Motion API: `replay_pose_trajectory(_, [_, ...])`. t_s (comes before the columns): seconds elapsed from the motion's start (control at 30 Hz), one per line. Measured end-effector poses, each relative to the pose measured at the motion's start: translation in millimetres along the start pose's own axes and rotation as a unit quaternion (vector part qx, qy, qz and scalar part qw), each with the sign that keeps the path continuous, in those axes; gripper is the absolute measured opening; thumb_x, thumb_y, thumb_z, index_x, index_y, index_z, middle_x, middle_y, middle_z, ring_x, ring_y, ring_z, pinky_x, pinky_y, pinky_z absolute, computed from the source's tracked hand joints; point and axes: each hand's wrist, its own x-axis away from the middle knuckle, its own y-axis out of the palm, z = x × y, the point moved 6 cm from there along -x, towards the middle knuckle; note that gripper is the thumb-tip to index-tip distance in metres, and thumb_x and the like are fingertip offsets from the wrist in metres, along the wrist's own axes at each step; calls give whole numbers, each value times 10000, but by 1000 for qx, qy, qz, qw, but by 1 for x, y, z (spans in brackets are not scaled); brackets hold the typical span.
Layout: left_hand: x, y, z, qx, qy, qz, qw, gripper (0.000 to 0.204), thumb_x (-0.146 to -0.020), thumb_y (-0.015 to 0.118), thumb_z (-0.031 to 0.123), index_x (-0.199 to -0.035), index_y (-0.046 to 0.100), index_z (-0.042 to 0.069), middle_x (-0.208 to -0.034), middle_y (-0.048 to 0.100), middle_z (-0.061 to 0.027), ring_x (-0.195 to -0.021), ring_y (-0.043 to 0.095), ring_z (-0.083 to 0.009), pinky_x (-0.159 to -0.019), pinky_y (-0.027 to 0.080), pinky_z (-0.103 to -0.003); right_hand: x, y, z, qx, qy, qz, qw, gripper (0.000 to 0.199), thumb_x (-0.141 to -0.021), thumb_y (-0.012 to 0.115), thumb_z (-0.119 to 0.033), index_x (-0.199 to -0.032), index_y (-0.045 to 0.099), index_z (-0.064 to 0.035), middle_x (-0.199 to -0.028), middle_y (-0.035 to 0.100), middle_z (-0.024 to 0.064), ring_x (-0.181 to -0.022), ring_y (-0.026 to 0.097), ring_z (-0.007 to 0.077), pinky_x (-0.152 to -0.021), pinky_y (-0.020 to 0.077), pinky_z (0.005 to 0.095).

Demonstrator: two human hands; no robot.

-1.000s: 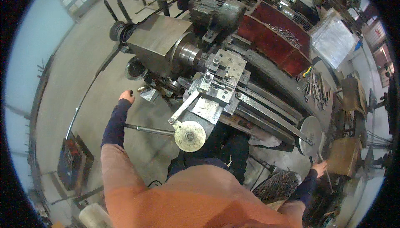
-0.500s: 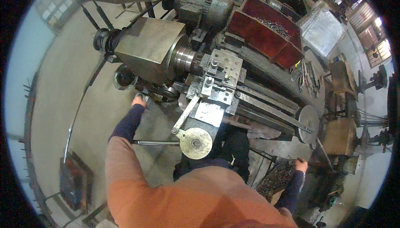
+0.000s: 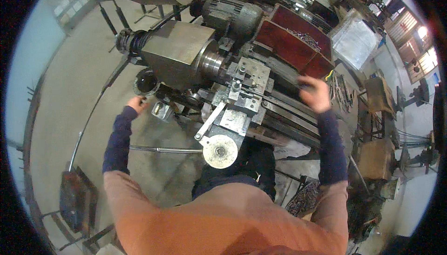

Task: The person operates a metal lathe, repeatedly loading small metal parts into the chuck, adjusting controls, and removing finished pieces. They place the processed parts into a nearby container and continue the cycle with additional parts.

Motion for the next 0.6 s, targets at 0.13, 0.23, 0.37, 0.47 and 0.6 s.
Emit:
replay_pose_trajectory(0.13, [63,-162,-50,-101,-147,235,955,358,-804,523,329,-1026,570,52,-857,613,-194,-809,589,-355,-685,472,-423,-88,92,-96,-51,-194,-58,978,354,-587,622,-255,-884,665,-67,-837,634,170,-729,613,311,-699,490,381])
replay_pose_trajectory(0.23, [168,-172,-182,-196,-276,179,924,450,-827,473,437,-1058,556,60,-944,609,-182,-884,573,-354,-734,458,-435,-117,167,-130,20,-138,-228,964,312,-552,624,-259,-822,686,-114,-752,638,149,-718,615,309,-701,496,391])
replay_pose_trajectory(0.37, [193,-131,-93,-154,-396,170,889,570,-785,459,574,-1007,570,61,-910,618,-167,-855,588,-349,-717,465,-436,-128,184,-114,123,-58,-195,971,253,-552,612,-219,-758,693,-95,-744,640,152,-718,625,304,-703,501,345])
replay_pose_trajectory(0.47, [220,-119,-14,-139,-401,194,884,545,-756,498,576,-912,572,59,-836,617,-171,-797,596,-352,-686,469,-435,-124,185,-118,122,-71,-201,969,254,-556,608,-224,-749,688,-80,-759,639,165,-738,627,306,-714,500,348])
replay_pose_trajectory(0.6, [215,-104,45,-145,-394,170,892,450,-749,553,479,-918,570,62,-824,615,-175,-802,595,-353,-683,467,-446,-118,165,-120,162,-87,-149,972,250,-546,608,-233,-722,684,-71,-742,639,156,-717,620,307,-673,501,354])
